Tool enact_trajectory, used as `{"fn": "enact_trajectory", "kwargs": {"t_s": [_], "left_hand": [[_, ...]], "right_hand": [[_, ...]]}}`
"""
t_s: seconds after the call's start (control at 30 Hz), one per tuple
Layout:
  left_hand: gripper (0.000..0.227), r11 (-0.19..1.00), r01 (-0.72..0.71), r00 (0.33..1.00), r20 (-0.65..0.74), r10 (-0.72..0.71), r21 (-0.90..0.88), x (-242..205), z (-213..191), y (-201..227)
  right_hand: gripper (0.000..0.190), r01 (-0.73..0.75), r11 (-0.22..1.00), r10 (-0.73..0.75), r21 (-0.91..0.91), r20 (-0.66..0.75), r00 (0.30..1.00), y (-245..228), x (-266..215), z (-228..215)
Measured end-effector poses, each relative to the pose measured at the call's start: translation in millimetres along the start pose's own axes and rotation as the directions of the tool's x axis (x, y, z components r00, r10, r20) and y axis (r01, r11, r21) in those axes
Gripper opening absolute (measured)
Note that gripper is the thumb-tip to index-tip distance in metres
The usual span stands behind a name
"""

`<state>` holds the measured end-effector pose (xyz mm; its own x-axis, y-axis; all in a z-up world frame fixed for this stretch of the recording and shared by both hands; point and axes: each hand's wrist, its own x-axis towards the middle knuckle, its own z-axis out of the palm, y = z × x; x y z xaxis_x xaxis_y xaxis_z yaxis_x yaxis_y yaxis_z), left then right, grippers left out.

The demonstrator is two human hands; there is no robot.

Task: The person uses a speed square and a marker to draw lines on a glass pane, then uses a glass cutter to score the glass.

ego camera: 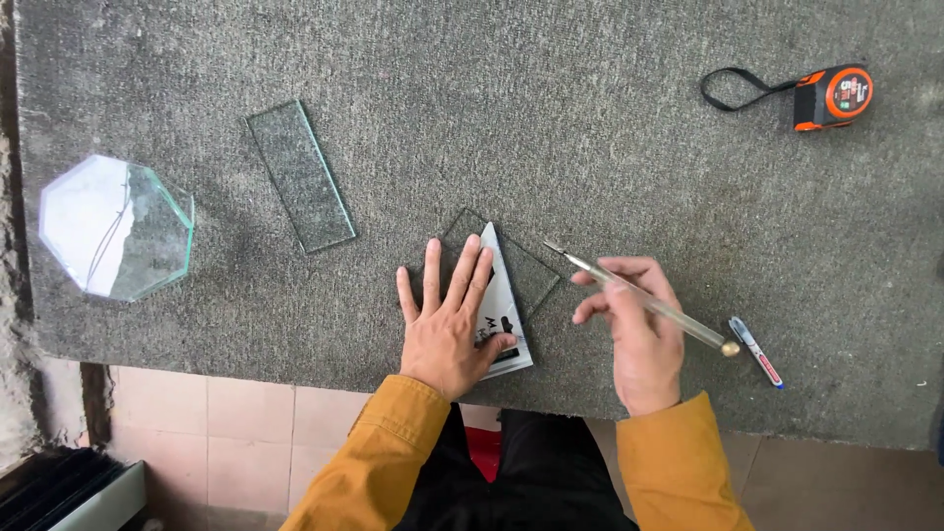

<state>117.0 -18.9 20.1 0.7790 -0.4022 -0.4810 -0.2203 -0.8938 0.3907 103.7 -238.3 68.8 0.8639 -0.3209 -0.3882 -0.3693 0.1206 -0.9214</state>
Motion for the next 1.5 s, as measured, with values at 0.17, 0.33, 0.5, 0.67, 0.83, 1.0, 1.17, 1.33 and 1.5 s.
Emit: {"fn": "enact_trajectory", "kwargs": {"t_s": [0.17,0.33,0.5,0.67,0.83,1.0,1.17,1.33,1.5], "left_hand": [[0.123,1.0,-0.005,1.0,0.0,0.005,-0.018,1,0,-1],[0.121,1.0,-0.002,1.0,0.025,0.002,-0.022,0,-1,-2],[0.124,0.999,-0.031,0.999,-0.023,0.031,-0.007,0,4,-4],[0.125,0.999,-0.042,0.998,-0.049,0.042,-0.015,1,10,-7],[0.133,0.994,-0.068,0.975,-0.205,0.084,0.084,-1,22,-11],[0.13,0.997,-0.076,0.983,-0.166,0.08,0.034,1,21,-11],[0.129,0.996,-0.075,0.983,-0.162,0.082,0.051,2,20,-10],[0.13,0.994,-0.071,0.981,-0.175,0.084,0.083,2,27,-13],[0.132,0.936,0.017,0.914,-0.385,0.128,0.35,2,38,-13]], "right_hand": [[0.014,0.243,0.888,-0.224,-0.39,0.096,0.97,-14,11,33],[0.011,0.338,0.72,-0.346,-0.607,0.107,0.932,-1,18,47],[0.007,0.311,0.654,-0.343,-0.69,0.095,0.934,4,24,56],[0.001,0.339,0.607,-0.362,-0.719,0.13,0.923,7,22,63],[0.004,0.395,0.57,-0.376,-0.721,0.199,0.905,-1,22,72],[0.008,0.487,0.496,-0.433,-0.719,0.281,0.857,4,25,75],[0.01,0.502,0.51,-0.441,-0.698,0.289,0.85,7,21,73],[0.007,0.431,0.576,-0.342,-0.694,0.274,0.899,37,-34,34],[0.011,0.398,0.555,-0.302,-0.73,0.269,0.915,33,-77,18]]}}
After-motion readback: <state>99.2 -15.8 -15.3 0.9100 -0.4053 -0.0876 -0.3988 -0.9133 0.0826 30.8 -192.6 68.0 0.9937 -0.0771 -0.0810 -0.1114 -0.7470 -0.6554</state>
